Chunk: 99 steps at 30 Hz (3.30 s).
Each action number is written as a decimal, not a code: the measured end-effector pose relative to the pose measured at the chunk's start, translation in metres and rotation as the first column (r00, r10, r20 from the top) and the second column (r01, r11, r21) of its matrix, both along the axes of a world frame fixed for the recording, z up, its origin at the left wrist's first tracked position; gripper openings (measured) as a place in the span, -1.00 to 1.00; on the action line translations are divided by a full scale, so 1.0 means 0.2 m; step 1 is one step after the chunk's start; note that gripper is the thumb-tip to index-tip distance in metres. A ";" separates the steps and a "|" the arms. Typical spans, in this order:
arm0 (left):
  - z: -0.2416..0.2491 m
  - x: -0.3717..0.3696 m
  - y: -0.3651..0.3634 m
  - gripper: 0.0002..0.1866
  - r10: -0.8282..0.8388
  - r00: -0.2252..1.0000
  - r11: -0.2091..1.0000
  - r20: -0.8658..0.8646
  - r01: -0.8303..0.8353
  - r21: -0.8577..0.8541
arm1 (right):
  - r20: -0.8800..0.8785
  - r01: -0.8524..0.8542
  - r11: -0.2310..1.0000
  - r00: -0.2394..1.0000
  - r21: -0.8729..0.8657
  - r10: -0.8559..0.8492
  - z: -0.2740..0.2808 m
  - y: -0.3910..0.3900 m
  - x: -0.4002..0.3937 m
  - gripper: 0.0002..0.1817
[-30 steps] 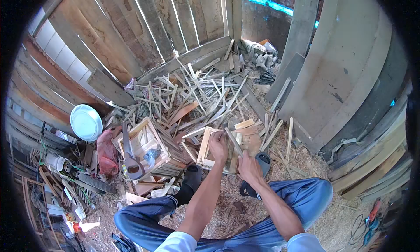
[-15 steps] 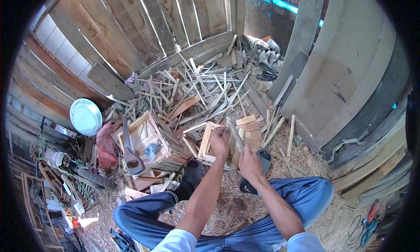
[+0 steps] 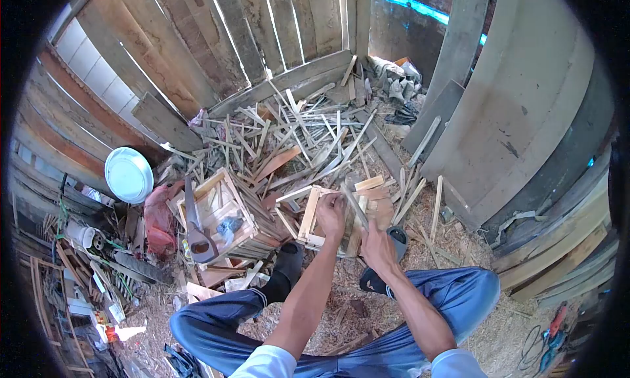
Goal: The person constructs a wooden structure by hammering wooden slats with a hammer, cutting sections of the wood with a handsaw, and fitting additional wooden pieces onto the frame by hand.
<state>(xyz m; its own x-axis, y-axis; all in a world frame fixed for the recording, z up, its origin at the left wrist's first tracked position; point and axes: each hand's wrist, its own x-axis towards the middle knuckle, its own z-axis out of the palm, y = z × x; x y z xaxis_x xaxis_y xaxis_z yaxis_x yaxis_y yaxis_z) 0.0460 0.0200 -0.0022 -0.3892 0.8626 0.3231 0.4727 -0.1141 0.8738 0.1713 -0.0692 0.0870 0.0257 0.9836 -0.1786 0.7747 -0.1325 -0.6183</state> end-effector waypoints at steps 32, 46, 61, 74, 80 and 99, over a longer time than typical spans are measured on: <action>0.02 0.00 0.00 -0.85 -0.012 0.992 0.995 0.126 0.025 -0.100 | -0.055 0.065 0.997 0.996 0.038 -0.063 -0.01 -0.01 -0.03 -0.70; -0.02 0.00 0.02 -0.87 -0.003 0.998 0.999 0.062 0.006 -0.042 | 0.006 0.020 0.999 1.000 -0.027 -0.020 -0.01 0.01 -0.02 -0.69; 0.00 0.00 0.00 -0.86 -0.013 1.000 0.999 0.021 0.014 -0.031 | -0.033 0.002 1.000 0.999 -0.023 -0.003 -0.08 0.00 -0.02 -0.71; 0.00 0.00 0.00 -0.87 -0.013 1.000 0.999 0.003 0.013 -0.042 | -0.011 -0.001 0.999 1.000 -0.039 0.001 -0.04 0.00 -0.03 -0.71; -0.04 0.01 0.00 -0.88 0.008 1.000 0.999 -0.009 -0.008 -0.036 | 0.027 -0.016 1.000 1.000 -0.005 0.016 -0.06 -0.01 -0.01 -0.70; -0.02 -0.02 0.00 -0.87 -0.012 1.000 0.998 0.018 0.013 -0.059 | -0.055 0.115 0.993 0.992 0.038 -0.113 0.04 0.04 0.02 -0.67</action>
<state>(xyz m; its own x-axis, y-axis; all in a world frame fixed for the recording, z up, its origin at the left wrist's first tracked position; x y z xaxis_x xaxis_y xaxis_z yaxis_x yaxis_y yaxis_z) 0.0429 0.0199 -0.0058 -0.3838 0.8846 0.2650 0.4562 -0.0679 0.8873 0.1749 -0.0611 0.0941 0.1296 0.9814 -0.1418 0.7222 -0.1914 -0.6646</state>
